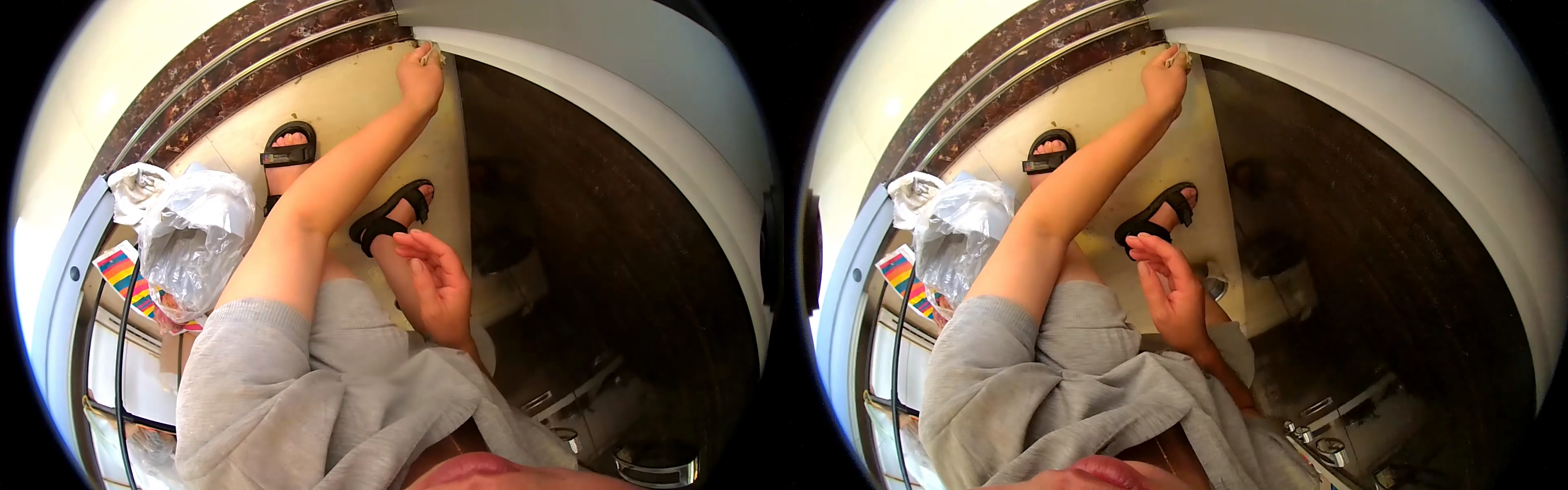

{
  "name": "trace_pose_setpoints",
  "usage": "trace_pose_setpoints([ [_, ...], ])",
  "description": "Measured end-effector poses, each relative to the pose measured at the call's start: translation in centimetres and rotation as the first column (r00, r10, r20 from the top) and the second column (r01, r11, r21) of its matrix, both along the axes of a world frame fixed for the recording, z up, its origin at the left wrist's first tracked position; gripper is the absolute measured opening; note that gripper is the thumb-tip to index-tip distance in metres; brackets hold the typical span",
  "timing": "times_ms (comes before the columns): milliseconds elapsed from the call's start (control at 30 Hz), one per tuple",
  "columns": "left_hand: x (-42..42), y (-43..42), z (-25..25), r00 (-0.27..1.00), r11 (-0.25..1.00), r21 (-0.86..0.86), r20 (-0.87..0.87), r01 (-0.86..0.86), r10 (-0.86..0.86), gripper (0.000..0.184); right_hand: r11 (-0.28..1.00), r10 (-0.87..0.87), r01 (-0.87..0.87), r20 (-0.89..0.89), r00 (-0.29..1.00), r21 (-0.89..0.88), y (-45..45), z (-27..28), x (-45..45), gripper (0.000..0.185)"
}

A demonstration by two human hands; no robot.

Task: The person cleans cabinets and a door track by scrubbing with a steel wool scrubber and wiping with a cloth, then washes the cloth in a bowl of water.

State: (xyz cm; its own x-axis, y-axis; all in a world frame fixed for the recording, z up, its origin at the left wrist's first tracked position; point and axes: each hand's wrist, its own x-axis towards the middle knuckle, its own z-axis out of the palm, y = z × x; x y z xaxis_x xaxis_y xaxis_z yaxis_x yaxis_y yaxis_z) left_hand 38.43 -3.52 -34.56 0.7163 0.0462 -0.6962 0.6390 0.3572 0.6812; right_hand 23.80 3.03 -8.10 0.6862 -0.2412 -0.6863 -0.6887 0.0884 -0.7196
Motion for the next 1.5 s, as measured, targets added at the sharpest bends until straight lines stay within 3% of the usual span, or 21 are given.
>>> trace_pose_setpoints([
  [133,-0.7,1.0,3.7,0.994,0.983,-0.161,-0.042,0.093,-0.101,0.030,0.999,0.021,-0.020,-0.011,1.000,0.044,0.1,-0.5,-0.2,0.030],
  [233,-0.8,-0.2,-0.1,0.997,0.998,0.034,-0.066,0.044,-0.042,0.031,0.999,0.026,-0.026,-0.004,1.000,0.018,0.1,0.1,-0.1,0.031],
  [333,0.0,-0.6,-3.5,0.997,0.999,0.049,-0.079,0.011,-0.007,0.031,1.000,0.001,-0.001,0.020,1.000,-0.017,-0.4,0.4,0.0,0.031],
  [433,-0.4,-0.2,-3.4,0.993,0.990,0.122,0.080,0.073,-0.083,0.031,1.000,-0.006,0.006,0.010,1.000,-0.005,-0.5,0.1,-0.3,0.030],
  [533,-0.1,0.4,-1.9,0.990,0.992,0.056,0.078,0.110,-0.115,0.032,0.999,0.018,-0.017,-0.016,1.000,0.028,-0.2,0.0,-0.5,0.030],
  [633,0.7,1.3,1.5,0.995,0.987,-0.159,-0.090,0.025,-0.040,0.033,1.000,0.015,-0.015,-0.013,1.000,0.010,-0.1,-0.1,-0.4,0.030],
  [800,1.6,1.2,1.4,0.972,0.968,-0.240,-0.233,-0.070,0.013,0.032,1.000,0.007,-0.007,0.015,1.000,-0.016,-0.3,-0.1,-0.1,0.030],
  [933,0.6,1.8,6.2,0.966,0.942,-0.331,-0.257,-0.049,-0.041,0.033,1.000,0.016,-0.016,-0.002,1.000,0.004,0.2,-0.5,-0.1,0.030],
  [1033,0.0,0.3,2.2,0.978,0.995,-0.092,-0.203,0.028,-0.046,0.034,1.000,0.027,-0.027,0.002,1.000,-0.006,0.2,-0.2,0.3,0.030],
  [1133,0.2,0.0,-0.4,0.987,1.000,0.027,-0.163,-0.009,0.013,0.032,1.000,0.016,-0.015,0.019,1.000,-0.027,-0.1,0.2,0.3,0.030],
  [1233,0.2,0.2,-2.6,0.982,0.962,0.230,0.077,0.149,-0.171,0.030,1.000,0.006,-0.006,0.013,1.000,-0.010,-0.1,-0.1,-0.1,0.030],
  [1333,0.2,1.2,-1.6,0.933,0.903,0.373,0.195,0.215,-0.303,0.028,1.000,0.030,-0.030,-0.009,0.999,0.008,0.2,-0.1,-0.3,0.030],
  [1433,0.0,1.4,-0.3,0.955,0.971,0.189,0.226,0.148,-0.190,0.029,0.999,0.045,-0.045,-0.004,0.999,-0.009,0.1,0.0,-0.2,0.031],
  [1500,0.7,1.3,-0.6,0.995,0.995,0.010,0.034,0.096,-0.096,0.031,0.999,0.036,-0.036,0.008,0.999,-0.016,0.1,-0.1,-0.1,0.031],
])
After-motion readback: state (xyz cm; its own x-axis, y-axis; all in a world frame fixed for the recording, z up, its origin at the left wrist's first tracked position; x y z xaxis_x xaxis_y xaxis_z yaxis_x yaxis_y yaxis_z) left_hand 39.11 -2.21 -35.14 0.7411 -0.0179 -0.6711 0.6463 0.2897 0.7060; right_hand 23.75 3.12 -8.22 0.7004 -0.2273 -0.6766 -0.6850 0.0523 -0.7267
